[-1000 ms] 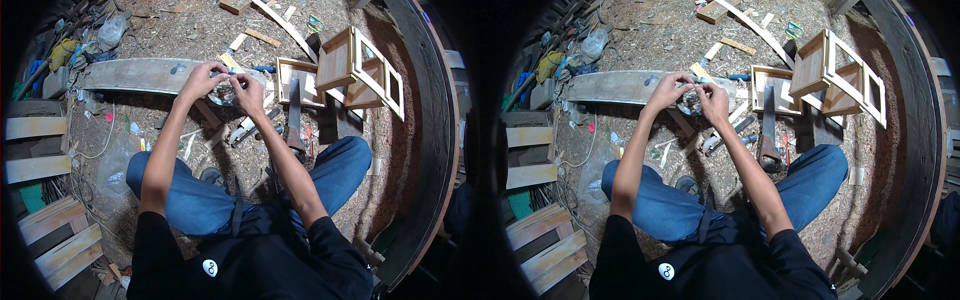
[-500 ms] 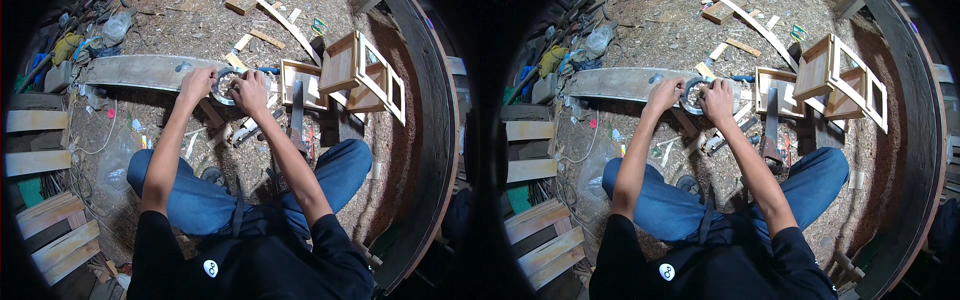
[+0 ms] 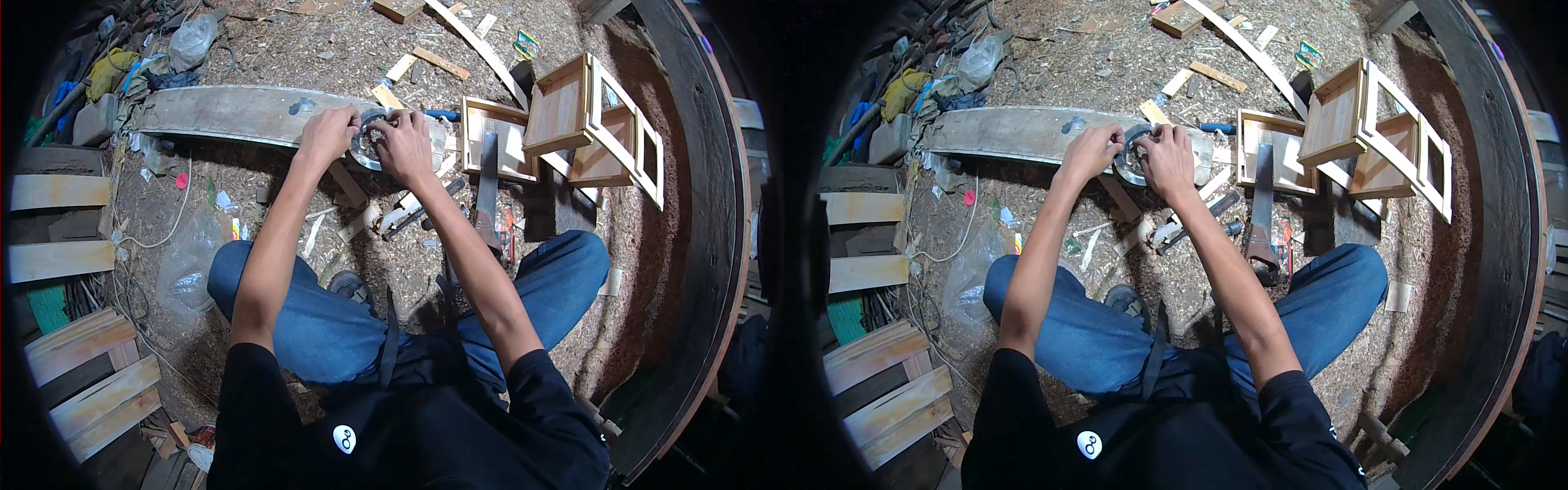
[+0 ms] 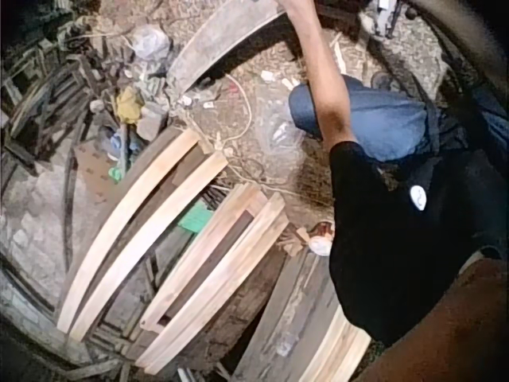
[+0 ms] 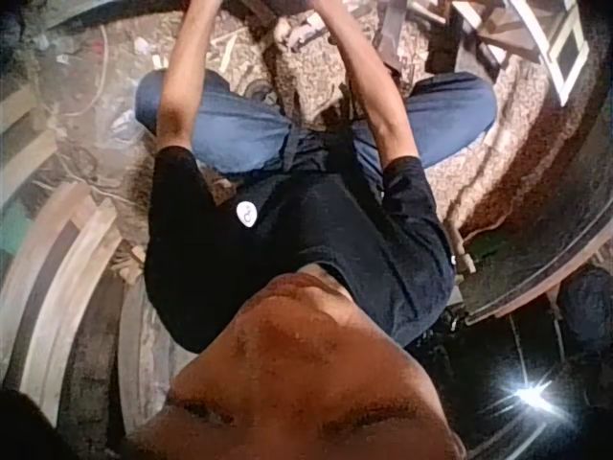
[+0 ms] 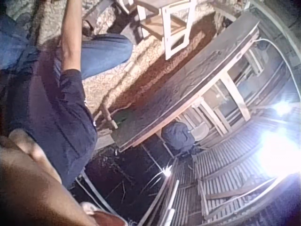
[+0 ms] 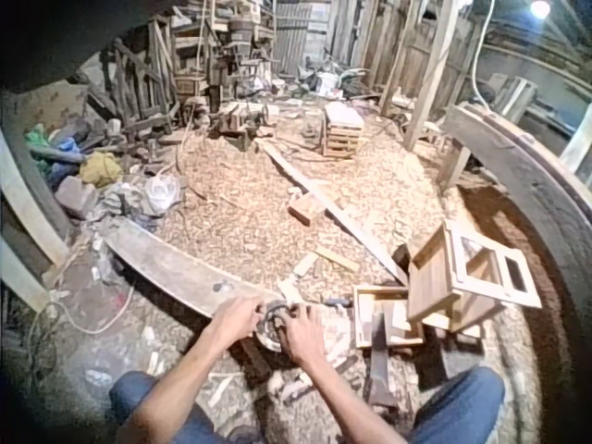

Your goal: Sawing a piece of wood to length and then hammering it into a small wooden frame.

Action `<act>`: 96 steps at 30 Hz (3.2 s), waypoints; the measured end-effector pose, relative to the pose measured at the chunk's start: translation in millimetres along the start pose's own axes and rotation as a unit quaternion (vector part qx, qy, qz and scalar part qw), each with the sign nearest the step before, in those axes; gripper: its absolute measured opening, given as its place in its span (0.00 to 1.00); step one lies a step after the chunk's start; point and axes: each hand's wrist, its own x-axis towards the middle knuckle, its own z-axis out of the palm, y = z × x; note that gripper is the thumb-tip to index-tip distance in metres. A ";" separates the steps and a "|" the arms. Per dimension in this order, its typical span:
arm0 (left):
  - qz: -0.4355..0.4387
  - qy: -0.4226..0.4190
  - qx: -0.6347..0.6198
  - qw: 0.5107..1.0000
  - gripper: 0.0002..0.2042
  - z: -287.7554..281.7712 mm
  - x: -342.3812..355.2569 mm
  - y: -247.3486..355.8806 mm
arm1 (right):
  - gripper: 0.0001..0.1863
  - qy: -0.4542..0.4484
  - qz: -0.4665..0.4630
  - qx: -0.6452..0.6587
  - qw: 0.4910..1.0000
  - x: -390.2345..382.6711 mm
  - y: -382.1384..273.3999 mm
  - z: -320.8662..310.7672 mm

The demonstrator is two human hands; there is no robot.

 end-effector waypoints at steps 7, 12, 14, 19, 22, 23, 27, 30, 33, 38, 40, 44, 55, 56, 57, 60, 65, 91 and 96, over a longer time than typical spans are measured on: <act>0.025 0.014 -0.010 1.000 0.07 4.5 -0.2 -5.9 | 0.12 -0.018 0.005 -0.048 0.999 1.7 0.6 -4.2; 0.024 0.017 -0.006 1.000 0.07 3.5 -0.3 -3.8 | 0.11 -0.037 0.034 -0.039 0.998 3.6 2.2 -7.5; 0.023 0.022 -0.015 0.999 0.06 3.8 0.0 -3.6 | 0.11 -0.030 0.032 -0.030 0.999 4.2 1.0 -5.5; 0.021 0.011 -0.010 1.000 0.06 3.1 1.5 -2.7 | 0.15 -0.016 -0.010 -0.011 1.000 4.2 0.5 8.8; 0.012 0.007 -0.013 1.000 0.07 2.7 0.8 -2.0 | 0.12 -0.016 0.002 -0.018 1.000 4.1 -0.5 5.8; 0.011 0.007 -0.018 1.000 0.07 1.8 0.7 -0.8 | 0.11 -0.021 0.010 -0.023 0.999 3.9 -0.1 4.3; 0.012 0.007 -0.016 1.000 0.07 4.0 1.6 -5.6 | 0.11 -0.032 0.004 -0.024 0.999 7.1 0.5 5.4; 0.011 0.006 -0.014 1.000 0.07 4.5 2.3 -4.7 | 0.13 -0.039 -0.001 -0.034 0.999 8.4 0.9 6.5; 0.009 0.006 -0.010 1.000 0.07 4.2 2.7 -3.6 | 0.14 -0.032 -0.007 -0.020 0.999 8.1 1.5 4.5; 0.011 0.007 -0.010 1.000 0.07 3.4 2.1 -2.6 | 0.13 -0.048 -0.031 -0.044 0.997 8.4 2.8 2.6; 0.012 0.012 -0.008 1.000 0.07 4.8 2.4 -5.0 | 0.12 -0.045 -0.034 -0.046 0.997 8.9 2.5 2.9; 0.017 0.016 -0.008 1.000 0.07 5.2 2.4 -4.1 | 0.11 -0.049 -0.047 -0.062 0.996 9.0 6.7 4.0; 0.054 0.043 -0.012 0.998 0.08 2.4 3.1 0.7 | 0.09 -0.013 0.122 0.243 0.962 13.8 23.4 0.9; 0.059 0.048 -0.013 0.997 0.08 1.4 3.4 1.9 | 0.10 -0.041 0.170 0.292 0.940 13.6 26.4 1.2; 0.059 0.048 -0.013 0.997 0.08 0.6 3.7 3.3 | 0.11 -0.070 0.217 0.340 0.912 13.9 28.7 0.5; 0.049 0.042 -0.032 0.997 0.08 -1.4 3.9 7.4 | 0.10 -0.083 0.219 0.372 0.898 10.7 34.5 3.3; 0.063 0.033 -0.007 0.997 0.08 0.9 3.8 5.2 | 0.10 -0.092 0.236 0.399 0.881 8.0 33.2 -0.9; 0.040 -0.073 -0.274 0.958 0.08 4.5 10.3 6.9 | 0.14 -0.017 0.232 0.454 0.860 12.0 27.6 -3.3; 0.066 -0.060 -0.305 0.948 0.07 12.5 15.7 11.2 | 0.14 -0.023 0.213 0.459 0.862 8.8 31.3 -11.7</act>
